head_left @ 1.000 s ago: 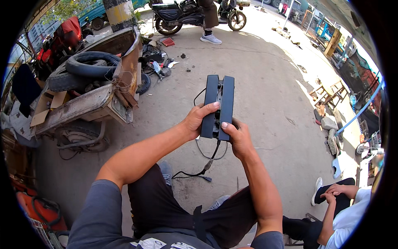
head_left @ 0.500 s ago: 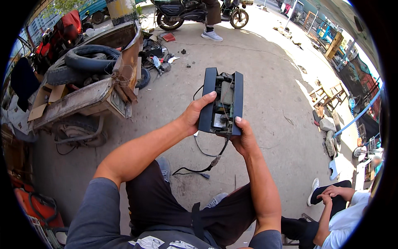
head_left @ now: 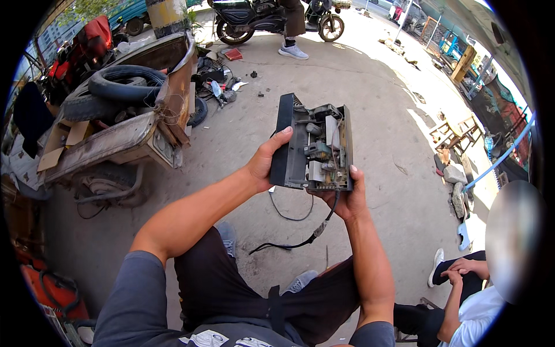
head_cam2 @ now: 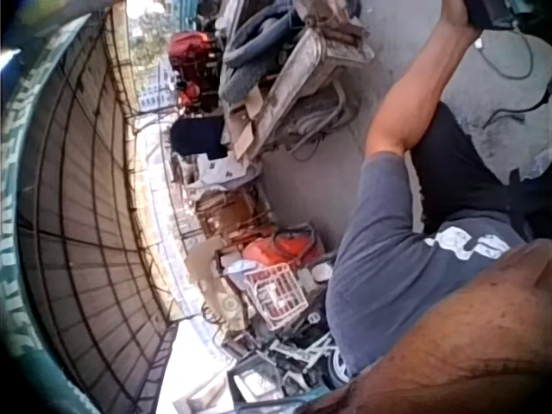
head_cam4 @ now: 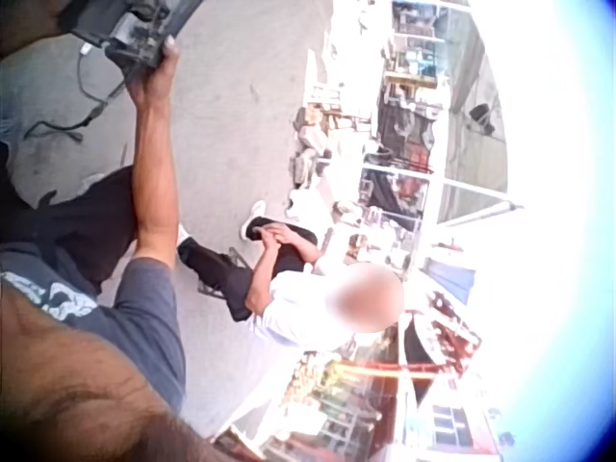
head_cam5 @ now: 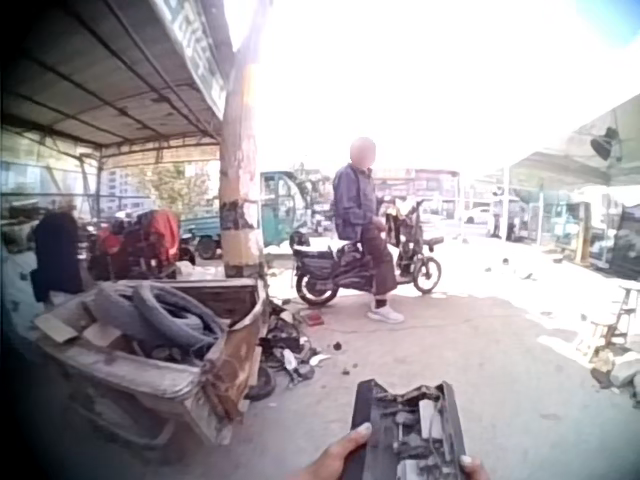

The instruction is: The person uses a screwdriver to open a black rectangular electronic device, removes the cover, and inspects the internal circuit board and components. The person holds the device and rotates it to view different sides while seated on the ground.

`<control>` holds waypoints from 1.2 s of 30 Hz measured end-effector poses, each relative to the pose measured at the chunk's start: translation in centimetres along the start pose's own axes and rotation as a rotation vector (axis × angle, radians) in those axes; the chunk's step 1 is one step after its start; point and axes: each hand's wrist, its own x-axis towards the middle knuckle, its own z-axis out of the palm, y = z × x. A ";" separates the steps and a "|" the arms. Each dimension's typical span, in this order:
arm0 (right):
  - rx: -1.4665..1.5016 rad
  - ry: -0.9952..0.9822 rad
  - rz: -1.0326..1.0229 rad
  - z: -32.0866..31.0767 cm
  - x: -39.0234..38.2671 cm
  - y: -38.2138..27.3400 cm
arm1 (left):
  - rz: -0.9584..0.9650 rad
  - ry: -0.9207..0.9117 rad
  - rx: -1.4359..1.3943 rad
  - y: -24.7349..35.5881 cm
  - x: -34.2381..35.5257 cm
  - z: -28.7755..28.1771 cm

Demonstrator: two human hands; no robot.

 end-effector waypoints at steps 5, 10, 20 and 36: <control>0.063 -0.096 0.020 -0.7 -0.1 -0.7 | -0.003 -0.012 0.019 -0.1 -0.1 -0.8; 0.126 -0.123 0.011 -1.5 -1.0 -1.6 | -0.006 -0.071 0.030 0.2 -0.3 -1.1; 0.118 -0.193 -0.046 -3.6 -2.8 -3.6 | -0.053 -0.121 -0.055 1.1 -0.8 -2.4; 0.247 -0.197 -0.069 -4.5 -4.3 -4.4 | -0.103 -0.023 -0.060 3.9 0.7 -6.2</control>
